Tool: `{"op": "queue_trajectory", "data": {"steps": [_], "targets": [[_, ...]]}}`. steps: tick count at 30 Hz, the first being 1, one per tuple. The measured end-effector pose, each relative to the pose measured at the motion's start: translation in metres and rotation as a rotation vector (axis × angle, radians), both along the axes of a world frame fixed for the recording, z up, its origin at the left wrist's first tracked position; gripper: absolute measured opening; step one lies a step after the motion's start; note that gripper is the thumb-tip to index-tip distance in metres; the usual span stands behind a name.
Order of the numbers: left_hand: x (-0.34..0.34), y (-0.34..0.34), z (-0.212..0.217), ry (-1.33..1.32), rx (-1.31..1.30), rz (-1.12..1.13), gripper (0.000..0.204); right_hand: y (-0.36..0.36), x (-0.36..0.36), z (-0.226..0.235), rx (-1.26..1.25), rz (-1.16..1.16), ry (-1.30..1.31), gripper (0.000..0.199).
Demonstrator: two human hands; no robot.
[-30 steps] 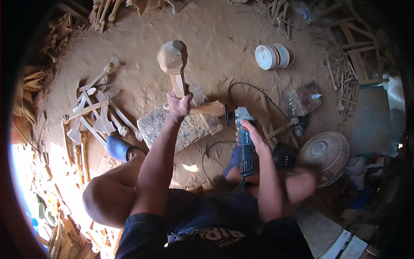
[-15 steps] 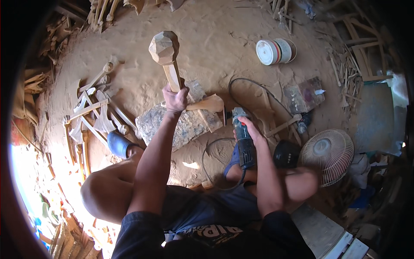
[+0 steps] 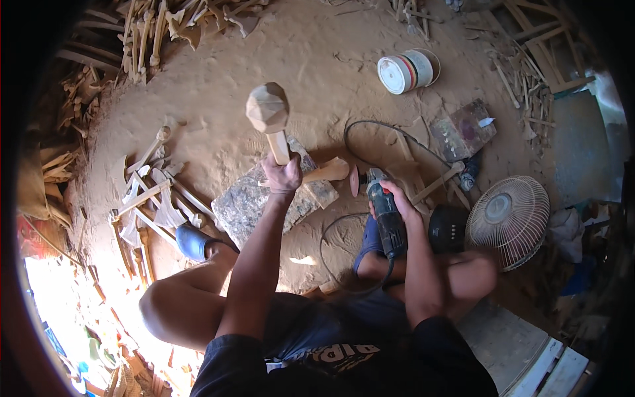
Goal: The person sands the head and handle of a wooden axe using a power sander, applies glue to the joint between the head and handle, and continues sanding the assembled wooden axe.
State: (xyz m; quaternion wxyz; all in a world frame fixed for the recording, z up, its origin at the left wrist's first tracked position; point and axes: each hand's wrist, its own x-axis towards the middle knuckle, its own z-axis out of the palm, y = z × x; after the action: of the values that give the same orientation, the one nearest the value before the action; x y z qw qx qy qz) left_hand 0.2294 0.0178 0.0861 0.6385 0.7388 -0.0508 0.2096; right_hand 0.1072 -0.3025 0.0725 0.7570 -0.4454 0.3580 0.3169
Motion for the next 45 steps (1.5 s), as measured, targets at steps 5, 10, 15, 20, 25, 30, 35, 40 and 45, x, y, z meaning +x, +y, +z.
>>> {"op": "queue_trajectory", "data": {"steps": [5, 10, 15, 20, 25, 30, 35, 40, 45], "targets": [[-0.002, 0.002, 0.009, 0.031, 0.021, -0.019, 0.016, 0.010, -0.002, -0.014, 0.015, 0.065, 0.027, 0.060], [0.000, 0.000, 0.007, -0.038, 0.043, -0.027, 0.015, 0.009, 0.003, -0.033, 0.123, 0.085, 0.018, 0.060], [0.003, -0.002, 0.002, -0.035, 0.046, -0.049, 0.014, 0.005, -0.001, -0.058, 0.148, 0.102, 0.015, 0.065], [0.005, 0.011, -0.009, -0.071, 0.172, -0.112, 0.010, 0.016, 0.001, -0.054, 0.167, 0.109, 0.052, 0.065], [0.006, 0.006, -0.005, -0.066, 0.171, -0.113, 0.012, 0.006, 0.012, -0.021, 0.041, 0.098, 0.029, 0.062], [0.007, 0.006, -0.009, -0.075, 0.254, -0.099, 0.017, 0.008, 0.034, 0.028, -0.148, 0.082, -0.036, 0.051], [0.003, 0.008, 0.002, 0.020, 0.125, -0.074, 0.019, 0.031, 0.057, 0.106, -0.317, 0.233, -0.195, 0.048], [0.003, 0.003, 0.003, 0.007, 0.070, -0.112, 0.020, 0.041, 0.067, 0.135, -0.529, 0.311, -0.334, 0.055], [0.005, 0.005, 0.000, 0.053, 0.057, -0.091, 0.018, 0.041, 0.070, 0.129, -0.561, 0.331, -0.311, 0.056]]}}
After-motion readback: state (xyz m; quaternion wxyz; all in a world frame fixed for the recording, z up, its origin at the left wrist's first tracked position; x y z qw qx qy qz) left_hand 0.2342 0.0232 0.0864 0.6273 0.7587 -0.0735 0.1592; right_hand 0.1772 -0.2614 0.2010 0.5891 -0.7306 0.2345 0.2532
